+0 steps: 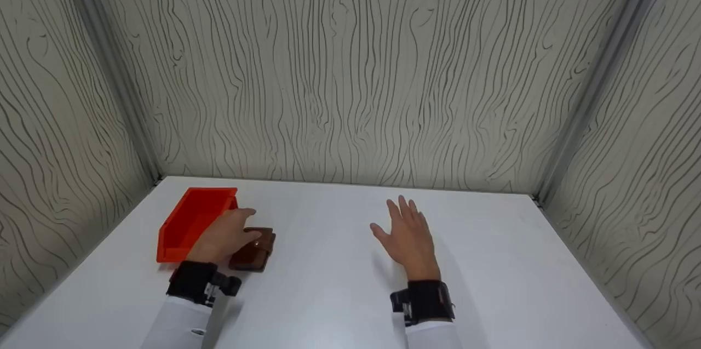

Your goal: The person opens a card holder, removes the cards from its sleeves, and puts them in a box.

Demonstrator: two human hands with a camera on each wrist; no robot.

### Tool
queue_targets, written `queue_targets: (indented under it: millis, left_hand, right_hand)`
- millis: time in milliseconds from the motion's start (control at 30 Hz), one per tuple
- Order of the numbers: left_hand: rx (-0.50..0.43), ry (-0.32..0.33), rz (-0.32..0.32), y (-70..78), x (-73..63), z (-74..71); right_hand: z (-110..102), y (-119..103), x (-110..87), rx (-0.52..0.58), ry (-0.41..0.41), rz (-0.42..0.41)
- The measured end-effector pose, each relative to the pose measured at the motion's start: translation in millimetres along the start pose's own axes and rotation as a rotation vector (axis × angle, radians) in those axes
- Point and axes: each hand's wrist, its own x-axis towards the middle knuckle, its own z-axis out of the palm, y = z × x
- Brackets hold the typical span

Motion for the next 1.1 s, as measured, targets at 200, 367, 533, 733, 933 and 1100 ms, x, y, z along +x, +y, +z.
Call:
queue_targets:
  millis: [200, 367, 533, 733, 933, 1100]
  left_hand:
    - [0.027, -0.013, -0.041, -2.1, 2.2, 7.4]
    - [0.089, -0.004, -0.069, -7.2, 8.0, 14.9]
    - [0.204, -0.044, -0.097, -1.5, 9.5, 13.8]
    - [0.187, -0.082, -0.129, 7.3, 5.5, 6.0]
    - [0.023, -0.116, -0.117, 4.7, 7.3, 4.3]
    - [-0.048, -0.131, -0.074, 5.1, 4.7, 5.6]
  right_hand:
    - [14.6, -28.9, 1.6, 0.003, -0.023, -0.050]
    - [29.6, -61.0, 4.1, 0.025, -0.065, -0.111]
    - [39.4, -91.6, 10.6, 0.021, -0.114, -0.192]
    - [56.1, -130.5, 19.6, -0.034, -0.149, -0.330]
    - [89.2, -172.6, 23.4, -0.086, -0.197, -0.464]
    - [105.3, -189.4, 26.2, -0.093, -0.163, -0.516]
